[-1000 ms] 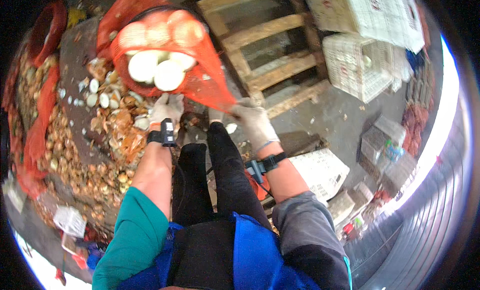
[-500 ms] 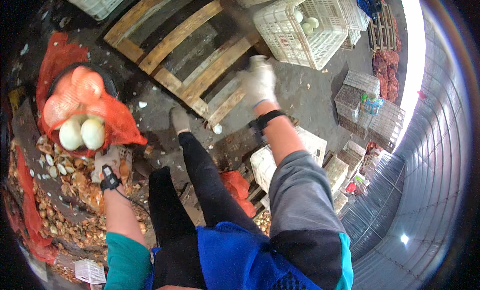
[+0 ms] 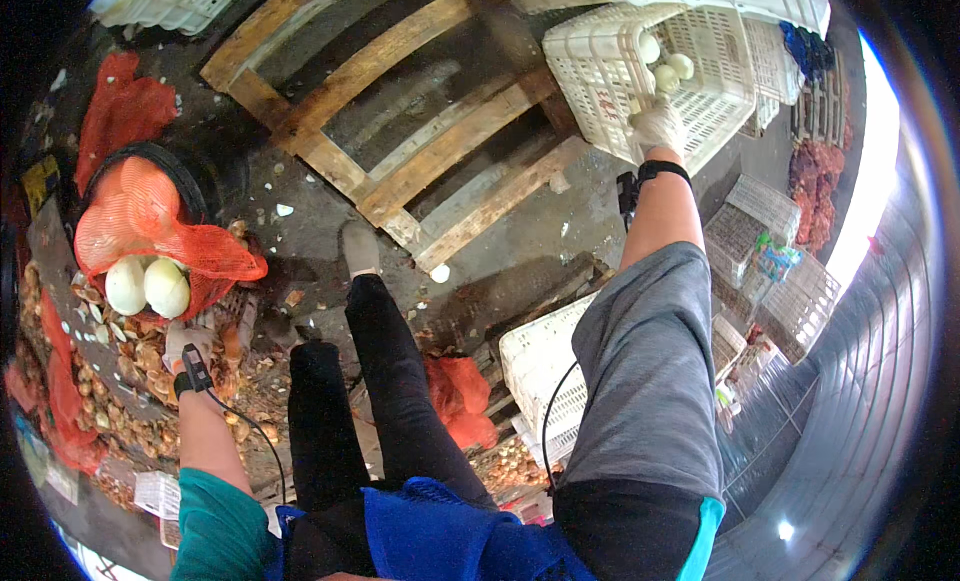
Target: The person empties peeled onions from a mesh bag into a plastic crate by hand, then picks up and inspects individual onions before placing them back into the crate.
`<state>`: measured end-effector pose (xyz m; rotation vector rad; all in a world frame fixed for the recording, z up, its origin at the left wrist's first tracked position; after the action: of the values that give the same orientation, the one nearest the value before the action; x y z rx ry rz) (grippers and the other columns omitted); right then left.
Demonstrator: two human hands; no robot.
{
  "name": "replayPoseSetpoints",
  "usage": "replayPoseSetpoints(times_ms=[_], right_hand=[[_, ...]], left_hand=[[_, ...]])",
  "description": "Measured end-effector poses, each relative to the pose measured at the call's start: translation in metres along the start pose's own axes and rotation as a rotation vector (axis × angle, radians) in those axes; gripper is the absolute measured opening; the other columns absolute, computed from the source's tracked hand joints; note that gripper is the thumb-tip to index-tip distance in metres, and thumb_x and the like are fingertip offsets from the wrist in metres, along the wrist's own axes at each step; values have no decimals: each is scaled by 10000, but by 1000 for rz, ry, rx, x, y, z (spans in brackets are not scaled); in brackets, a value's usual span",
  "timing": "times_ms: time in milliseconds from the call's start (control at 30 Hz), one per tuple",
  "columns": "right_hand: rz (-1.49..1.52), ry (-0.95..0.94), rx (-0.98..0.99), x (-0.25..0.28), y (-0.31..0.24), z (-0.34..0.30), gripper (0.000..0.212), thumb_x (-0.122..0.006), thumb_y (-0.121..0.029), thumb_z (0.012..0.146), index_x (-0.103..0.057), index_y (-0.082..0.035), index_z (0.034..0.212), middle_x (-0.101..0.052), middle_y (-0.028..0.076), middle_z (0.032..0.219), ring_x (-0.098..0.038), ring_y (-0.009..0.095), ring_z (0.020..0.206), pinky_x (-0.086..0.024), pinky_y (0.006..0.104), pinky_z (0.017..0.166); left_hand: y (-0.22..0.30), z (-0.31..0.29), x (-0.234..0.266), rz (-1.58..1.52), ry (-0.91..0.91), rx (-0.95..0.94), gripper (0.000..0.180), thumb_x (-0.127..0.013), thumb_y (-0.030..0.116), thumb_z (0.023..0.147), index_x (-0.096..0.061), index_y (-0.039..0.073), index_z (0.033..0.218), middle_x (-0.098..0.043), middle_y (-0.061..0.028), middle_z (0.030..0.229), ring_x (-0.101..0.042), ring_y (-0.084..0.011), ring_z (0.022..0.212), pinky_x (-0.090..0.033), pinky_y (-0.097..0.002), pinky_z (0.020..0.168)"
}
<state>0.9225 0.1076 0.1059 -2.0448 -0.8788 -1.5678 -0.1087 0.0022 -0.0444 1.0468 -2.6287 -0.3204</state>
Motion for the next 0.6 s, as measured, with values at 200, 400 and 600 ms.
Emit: replayPoseSetpoints(times_ms=[200,400,600], right_hand=[[-269,-150,108,21,27,26,374,-769,-298,844,-743,-75,1143,-757,190,1013,-724,355,966,-541,450,866],[-77,-261,223,-2,-93,-103,229,-657,-233,908,-769,-58,1005,-732,240,988,-714,397,969,-537,466,852],[-108,-343,265,-1,-153,-210,211,-651,-206,902,-755,-43,988,-728,231,912,-717,423,900,-560,478,830]], left_hand=[[-29,33,-11,-43,-70,4,476,-525,200,1042,-352,43,1456,-605,-70,1274,-575,-239,1053,-484,-353,1012],[38,71,58,-917,-340,292,393,-499,124,1034,-474,36,1417,-542,-112,1422,-524,-307,1251,-409,-527,1151],[-45,-22,-61,-338,-22,85,408,-427,159,1060,-452,39,1449,-429,-118,1582,-413,-331,1426,-317,-566,1221]])
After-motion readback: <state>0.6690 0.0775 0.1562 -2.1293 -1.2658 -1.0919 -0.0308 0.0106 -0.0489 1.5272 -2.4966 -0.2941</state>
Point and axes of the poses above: each hand's wrist, its own z-axis towards the middle knuckle, its own x-axis out of the back of the hand, y = z × x, the point moved 8 cm from there along z, towards the middle knuckle
